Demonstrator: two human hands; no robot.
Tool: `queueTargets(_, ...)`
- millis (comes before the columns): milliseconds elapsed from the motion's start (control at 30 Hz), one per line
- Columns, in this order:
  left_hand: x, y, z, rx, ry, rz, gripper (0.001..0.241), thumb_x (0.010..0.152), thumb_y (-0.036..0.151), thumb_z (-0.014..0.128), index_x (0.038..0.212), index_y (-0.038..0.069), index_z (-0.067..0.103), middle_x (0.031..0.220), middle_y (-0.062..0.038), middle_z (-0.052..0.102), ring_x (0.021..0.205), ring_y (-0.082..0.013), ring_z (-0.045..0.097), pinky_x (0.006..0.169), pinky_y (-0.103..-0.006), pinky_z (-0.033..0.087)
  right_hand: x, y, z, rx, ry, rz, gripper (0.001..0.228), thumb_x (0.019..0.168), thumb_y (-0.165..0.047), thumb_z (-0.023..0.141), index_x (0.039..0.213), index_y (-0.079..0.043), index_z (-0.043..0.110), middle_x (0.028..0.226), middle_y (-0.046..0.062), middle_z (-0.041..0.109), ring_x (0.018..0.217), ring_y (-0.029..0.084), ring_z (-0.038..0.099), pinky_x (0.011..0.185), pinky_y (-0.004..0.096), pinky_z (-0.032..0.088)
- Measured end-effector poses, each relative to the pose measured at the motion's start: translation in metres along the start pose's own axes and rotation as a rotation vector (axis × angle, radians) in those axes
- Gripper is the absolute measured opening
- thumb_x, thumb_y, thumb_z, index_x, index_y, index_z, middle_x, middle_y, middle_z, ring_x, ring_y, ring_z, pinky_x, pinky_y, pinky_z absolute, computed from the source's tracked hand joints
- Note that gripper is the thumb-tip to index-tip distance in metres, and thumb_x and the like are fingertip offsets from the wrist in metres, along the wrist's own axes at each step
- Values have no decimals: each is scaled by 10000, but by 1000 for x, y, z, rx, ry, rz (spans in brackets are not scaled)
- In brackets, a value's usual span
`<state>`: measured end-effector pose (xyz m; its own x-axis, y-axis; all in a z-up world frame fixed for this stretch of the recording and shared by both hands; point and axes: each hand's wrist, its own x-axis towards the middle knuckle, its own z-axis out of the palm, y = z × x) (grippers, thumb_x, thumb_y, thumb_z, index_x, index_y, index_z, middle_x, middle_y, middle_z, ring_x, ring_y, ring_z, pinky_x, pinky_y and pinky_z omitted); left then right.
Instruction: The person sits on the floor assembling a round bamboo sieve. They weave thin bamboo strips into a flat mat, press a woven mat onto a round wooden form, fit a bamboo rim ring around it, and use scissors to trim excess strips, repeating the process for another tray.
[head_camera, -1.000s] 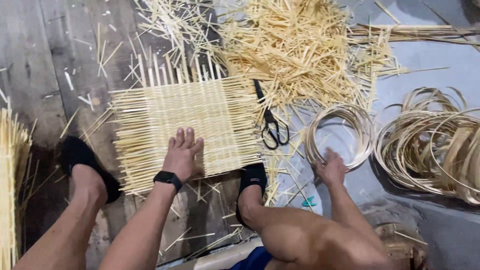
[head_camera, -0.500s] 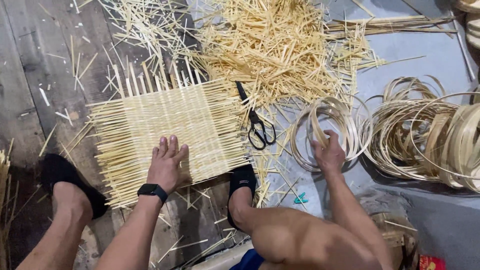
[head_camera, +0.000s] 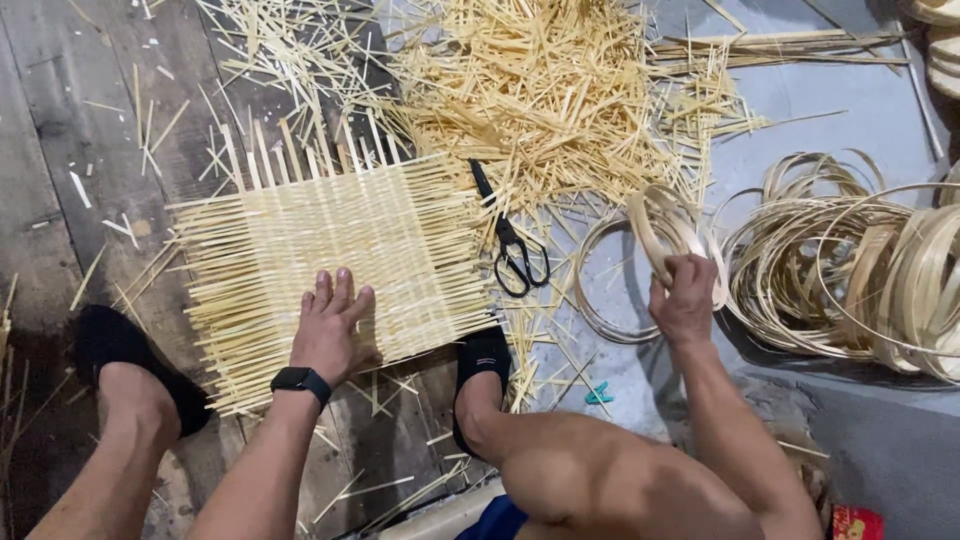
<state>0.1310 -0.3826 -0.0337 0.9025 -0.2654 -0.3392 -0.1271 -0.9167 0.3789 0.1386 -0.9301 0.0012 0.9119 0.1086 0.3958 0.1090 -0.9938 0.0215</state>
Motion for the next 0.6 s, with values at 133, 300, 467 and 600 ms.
queueTargets(133, 1, -3, 6, 1, 1, -4, 996, 635, 404, 919, 1499, 250, 449, 1665, -139, 206, 1551, -393, 134, 1236, -545, 187, 8, 4, -8, 138, -28, 39, 384, 803, -116, 876, 1118, -40, 671, 970, 116, 632, 973, 341, 596, 908, 450, 489)
queueTargets(300, 1, -2, 3, 14, 9, 0, 1018, 622, 435, 920, 1503, 242, 448, 1668, -143, 195, 1550, -396, 132, 1232, -545, 192, -3, 25, 16, 706, -198, 721, 288, 870, -227, 871, 1046, -16, 787, 860, 84, 750, 723, 99, 644, 652, 253, 517)
queueTargets(467, 4, 8, -23, 49, -93, -43, 1040, 624, 535, 890, 1515, 255, 432, 1675, -131, 185, 1559, -370, 119, 1240, -529, 184, 43, -48, -47, 609, -124, 567, 267, 864, -207, 863, 1042, -23, 790, 858, 65, 740, 745, 118, 653, 679, 266, 532)
queueTargets(600, 16, 24, -19, -173, 16, -103, 973, 755, 665, 769, 1518, 167, 426, 1638, -171, 263, 1532, -363, 214, 1231, -537, 219, 97, -132, -92, 1101, -57, 359, 195, 886, -176, 853, 1004, -48, 764, 985, 49, 691, 892, 126, 646, 781, 294, 541)
